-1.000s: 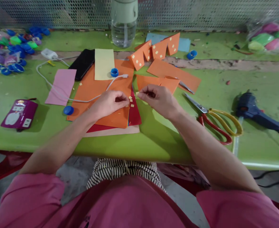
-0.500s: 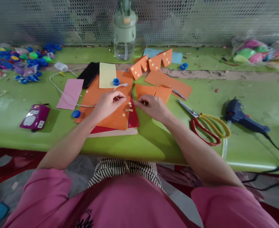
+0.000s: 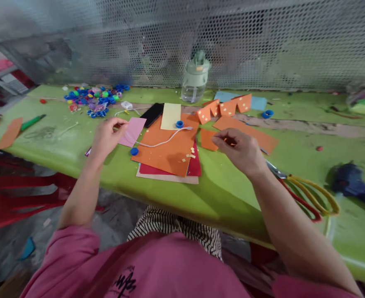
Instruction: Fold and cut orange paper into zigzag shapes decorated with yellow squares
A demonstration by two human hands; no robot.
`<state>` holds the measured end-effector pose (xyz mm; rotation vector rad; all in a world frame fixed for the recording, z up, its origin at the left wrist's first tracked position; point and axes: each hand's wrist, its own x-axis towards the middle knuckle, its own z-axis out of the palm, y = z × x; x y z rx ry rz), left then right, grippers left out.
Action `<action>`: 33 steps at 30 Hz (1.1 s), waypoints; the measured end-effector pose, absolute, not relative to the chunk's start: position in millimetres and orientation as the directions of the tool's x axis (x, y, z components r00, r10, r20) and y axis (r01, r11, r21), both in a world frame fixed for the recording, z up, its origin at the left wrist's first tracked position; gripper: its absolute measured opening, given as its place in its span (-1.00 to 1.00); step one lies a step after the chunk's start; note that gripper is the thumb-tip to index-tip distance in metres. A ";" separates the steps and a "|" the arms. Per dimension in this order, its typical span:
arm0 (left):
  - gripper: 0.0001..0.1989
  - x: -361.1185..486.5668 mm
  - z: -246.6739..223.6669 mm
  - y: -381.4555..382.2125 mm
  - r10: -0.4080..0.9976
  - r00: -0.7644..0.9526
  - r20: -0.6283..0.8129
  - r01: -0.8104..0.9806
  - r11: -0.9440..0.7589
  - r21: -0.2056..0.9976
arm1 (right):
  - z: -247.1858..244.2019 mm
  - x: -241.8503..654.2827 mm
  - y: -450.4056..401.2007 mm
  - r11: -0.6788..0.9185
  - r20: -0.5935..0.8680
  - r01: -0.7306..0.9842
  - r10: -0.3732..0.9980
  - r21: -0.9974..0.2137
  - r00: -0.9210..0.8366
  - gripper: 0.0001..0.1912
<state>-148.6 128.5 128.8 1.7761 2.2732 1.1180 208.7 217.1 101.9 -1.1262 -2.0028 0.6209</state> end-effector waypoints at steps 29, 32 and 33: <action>-0.90 -47.8 108.1 162.2 0.985 0.167 0.051 0.841 -0.170 0.514 | 98.5 451.4 134.3 -0.225 0.123 0.972 0.965 -0.073 0.233 -0.40; -0.86 -40.5 107.9 171.6 0.981 0.190 0.036 0.815 -0.178 0.552 | 88.0 456.4 155.0 -0.172 0.079 0.979 0.980 -0.110 0.181 -0.31; -0.82 -36.8 106.6 175.9 0.984 0.174 0.036 0.805 -0.163 0.571 | 85.8 458.4 160.4 -0.151 0.070 0.980 0.984 -0.132 0.161 -0.32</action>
